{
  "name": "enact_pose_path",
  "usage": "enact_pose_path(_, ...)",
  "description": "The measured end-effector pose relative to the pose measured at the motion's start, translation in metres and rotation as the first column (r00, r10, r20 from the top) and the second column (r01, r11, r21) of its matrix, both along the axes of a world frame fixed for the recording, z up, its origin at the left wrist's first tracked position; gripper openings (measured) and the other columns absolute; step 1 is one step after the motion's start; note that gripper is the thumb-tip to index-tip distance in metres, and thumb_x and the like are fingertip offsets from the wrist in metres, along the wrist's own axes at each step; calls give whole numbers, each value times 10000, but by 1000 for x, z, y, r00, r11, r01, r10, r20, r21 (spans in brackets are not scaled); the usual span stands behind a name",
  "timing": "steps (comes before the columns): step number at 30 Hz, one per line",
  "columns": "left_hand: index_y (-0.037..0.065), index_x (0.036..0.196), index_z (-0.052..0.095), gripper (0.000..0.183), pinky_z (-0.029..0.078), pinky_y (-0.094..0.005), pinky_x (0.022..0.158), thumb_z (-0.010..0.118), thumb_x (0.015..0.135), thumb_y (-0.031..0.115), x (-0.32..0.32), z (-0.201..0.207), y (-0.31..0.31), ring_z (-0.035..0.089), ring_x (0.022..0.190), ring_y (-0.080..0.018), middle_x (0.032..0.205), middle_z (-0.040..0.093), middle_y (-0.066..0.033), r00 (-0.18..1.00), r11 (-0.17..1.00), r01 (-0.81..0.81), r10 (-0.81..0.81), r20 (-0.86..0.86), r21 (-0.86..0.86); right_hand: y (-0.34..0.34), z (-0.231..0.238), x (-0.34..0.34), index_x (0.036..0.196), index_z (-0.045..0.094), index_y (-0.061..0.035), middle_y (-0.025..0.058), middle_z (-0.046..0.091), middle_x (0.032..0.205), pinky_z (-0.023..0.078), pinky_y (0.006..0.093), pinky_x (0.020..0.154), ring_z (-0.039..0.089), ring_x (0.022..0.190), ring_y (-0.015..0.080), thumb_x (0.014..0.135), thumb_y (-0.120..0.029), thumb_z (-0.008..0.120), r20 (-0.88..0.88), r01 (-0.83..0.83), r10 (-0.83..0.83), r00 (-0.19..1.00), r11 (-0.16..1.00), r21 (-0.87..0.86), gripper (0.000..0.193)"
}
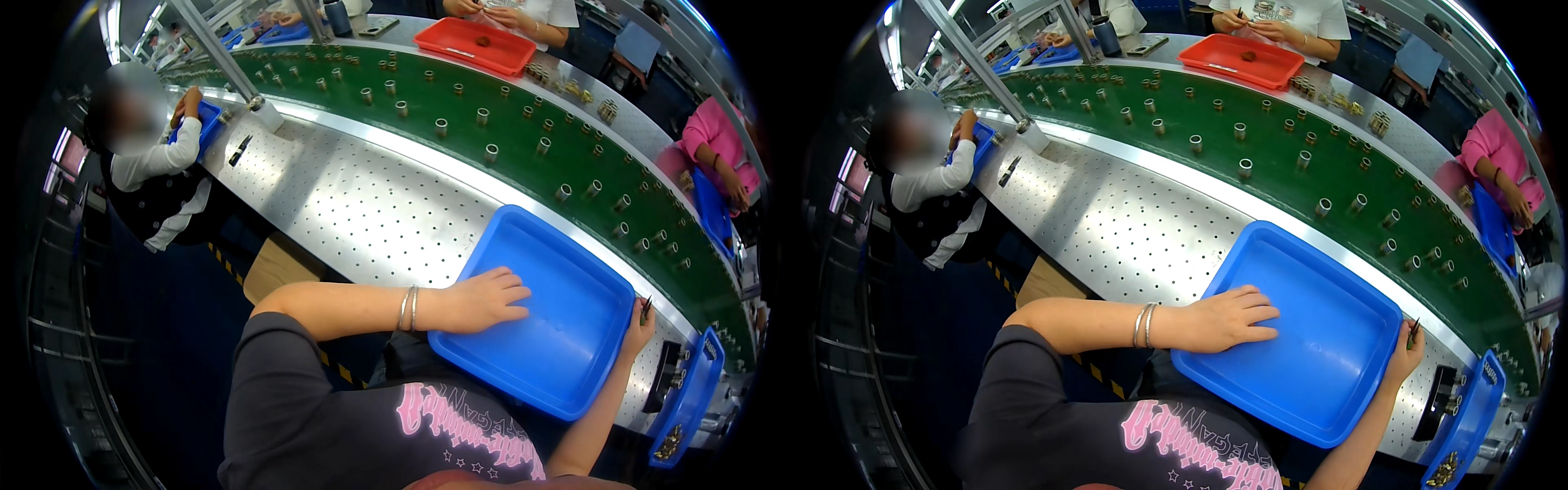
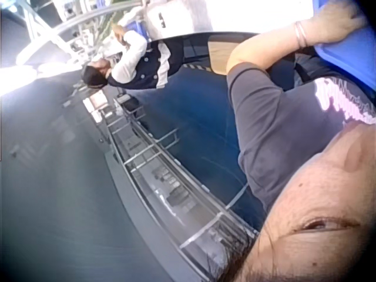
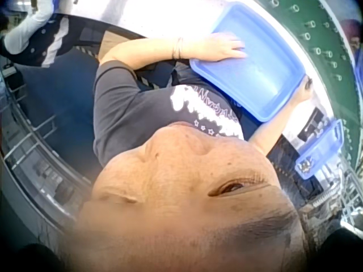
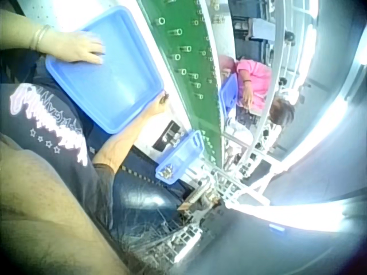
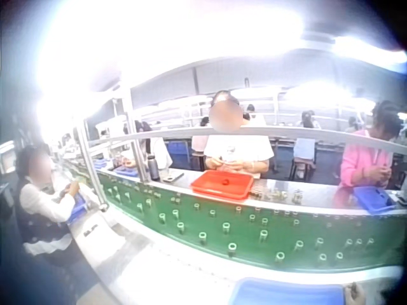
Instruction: The person picks up small cylindrical metal parts from a blue tray and uses green-handled pliers to manipulate a brass ring on each part. They repeatedly pick, adjust, and place the parts back into the tray in a repetitive assembly loop.
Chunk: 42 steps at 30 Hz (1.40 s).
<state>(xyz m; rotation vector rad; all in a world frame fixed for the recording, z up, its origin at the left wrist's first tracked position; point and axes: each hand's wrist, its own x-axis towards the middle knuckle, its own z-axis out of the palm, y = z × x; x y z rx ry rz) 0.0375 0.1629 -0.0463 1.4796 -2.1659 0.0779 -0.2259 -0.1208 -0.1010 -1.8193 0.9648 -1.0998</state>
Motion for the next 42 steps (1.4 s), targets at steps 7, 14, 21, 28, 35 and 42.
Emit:
enact_pose_path(7, 92, 1026, 607, 289, 338, -438, 989, 587, 771, 227, 7, -2, 32, 452, 1132, -315, 1192, 504, -155, 992, 943, 92, -61, -107, 319, 7, 5, 6, 867, 575, -2, 6, 560, 762, 414, 202, 664, 495, 706, 70, 916, -162, 534, -43, 15, -15, 999, 1000, 1, 172)
enact_pose_path(14, 21, 1006, 522, 326, 332, -447, 989, 596, 780, 243, -9, 7, 61, 441, 1155, -332, 1170, 497, -204, 987, 942, 126, -88, -133, 312, 8, 0, 6, 822, 568, -2, 0, 540, 735, 383, 206, 623, 464, 679, 72, 920, -172, 529, -166, 41, -51, 985, 997, -60, 200)
enact_pose_path(21, 27, 1056, 528, 359, 291, -453, 1026, 594, 711, 103, -13, -2, 46, 430, 1164, -316, 1168, 511, -150, 974, 931, 149, -81, -210, 333, 2, -10, 2, 647, 454, -67, -50, 401, 619, 269, 208, 522, 335, 579, 51, 858, -201, 636, -161, 14, -25, 987, 998, -66, 309)
enact_pose_path(28, 107, 1147, 560, 487, 190, -537, 1054, 673, 698, 256, 16, 16, 23, 332, 1255, -367, 1291, 429, -168, 956, 922, 155, -49, -291, 356, -3, -16, -2, 632, 444, -87, -63, 383, 595, 263, 206, 513, 328, 565, 43, 850, -217, 649, -148, 70, -76, 986, 997, -45, 326)
enact_pose_path(35, 47, 1100, 575, 379, 451, -352, 838, 644, 782, 241, 45, 1, -48, 577, 961, -277, 1044, 599, -135, 836, 974, -19, 139, -531, 224, 3, -9, 6, 655, 482, -61, -58, 412, 582, 273, 206, 502, 341, 550, 42, 883, -245, 605, -211, 84, -99, 973, 993, -78, 318)
enact_pose_path(42, 42, 1032, 622, 289, 463, -351, 803, 634, 789, 199, 43, 0, -79, 589, 916, -272, 924, 640, -130, 809, 893, 159, 126, -574, 421, 14, 1, 17, 681, 514, -58, -56, 451, 585, 288, 191, 484, 379, 535, 31, 906, -255, 568, -176, 111, -127, 976, 989, -102, 304)
